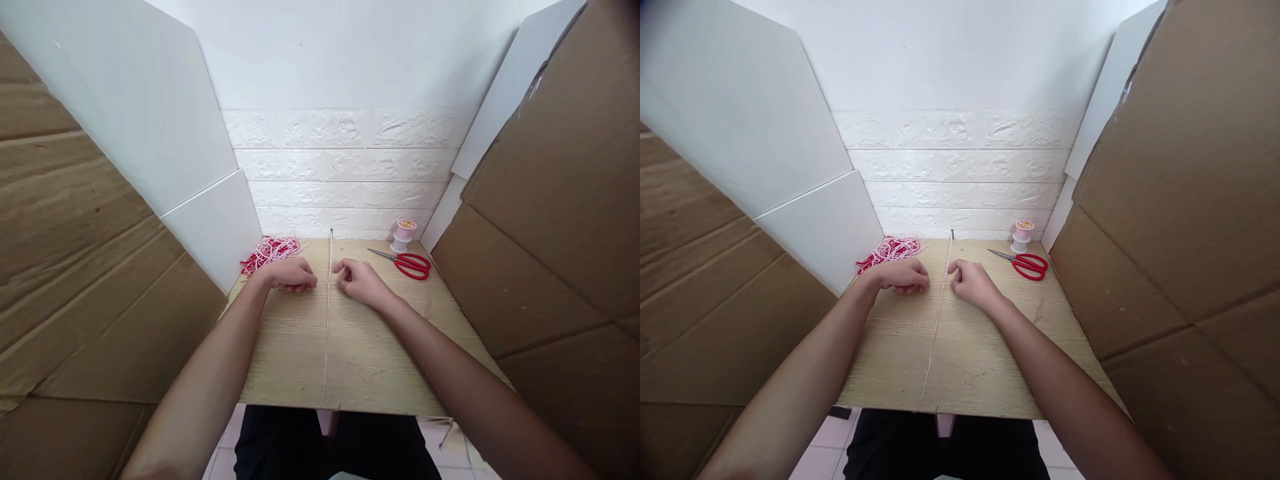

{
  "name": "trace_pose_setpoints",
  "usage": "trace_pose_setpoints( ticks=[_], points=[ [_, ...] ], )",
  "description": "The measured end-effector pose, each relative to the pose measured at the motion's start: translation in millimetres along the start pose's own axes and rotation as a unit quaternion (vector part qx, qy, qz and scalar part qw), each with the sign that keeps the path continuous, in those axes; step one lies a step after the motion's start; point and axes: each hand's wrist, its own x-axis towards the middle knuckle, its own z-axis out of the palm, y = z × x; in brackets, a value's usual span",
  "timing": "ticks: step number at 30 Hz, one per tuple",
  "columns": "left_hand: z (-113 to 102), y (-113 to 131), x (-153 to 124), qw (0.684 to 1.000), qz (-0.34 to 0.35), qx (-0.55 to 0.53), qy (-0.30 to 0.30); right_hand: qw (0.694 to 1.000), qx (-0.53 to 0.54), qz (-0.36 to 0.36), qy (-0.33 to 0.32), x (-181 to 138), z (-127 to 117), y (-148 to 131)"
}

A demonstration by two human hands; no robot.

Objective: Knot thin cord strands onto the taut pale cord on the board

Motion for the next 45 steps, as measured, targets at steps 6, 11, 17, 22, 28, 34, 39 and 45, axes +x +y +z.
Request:
trace_pose_setpoints(
  ticks=[6,11,17,22,28,34,39,45],
  points=[
    [-2.3,0.9,-3.8,0.998,0.009,0.053,0.010,0.996,-0.083,-0.009,-0.029,-2.2,-1.5,-5.0],
    [2.1,5.9,-1.8,0.989,0.087,0.077,0.091,0.994,-0.103,-0.010,-0.021,-0.7,4.5,-3.8],
    [8.7,7.6,4.4,0.985,0.122,0.099,0.075,0.992,-0.120,0.022,-0.030,-0.7,8.9,-4.2],
    [9.0,6.9,4.7,0.986,0.120,0.089,0.075,0.982,-0.186,-0.001,-0.037,-3.0,5.8,-8.2],
    [9.9,5.4,6.4,0.986,0.116,0.089,0.085,0.951,-0.296,-0.041,-0.080,-4.8,0.9,-12.9],
    [9.3,2.5,9.5,0.984,0.117,0.087,0.098,0.943,-0.319,-0.038,-0.087,-4.8,1.1,-15.8],
    [9.1,0.6,12.6,0.984,0.107,0.089,0.112,0.948,-0.307,0.003,-0.078,-4.6,-0.1,-15.1],
    [8.5,0.3,12.0,0.982,0.099,0.102,0.124,0.951,-0.300,0.022,-0.069,-3.5,0.2,-13.0]
  ],
)
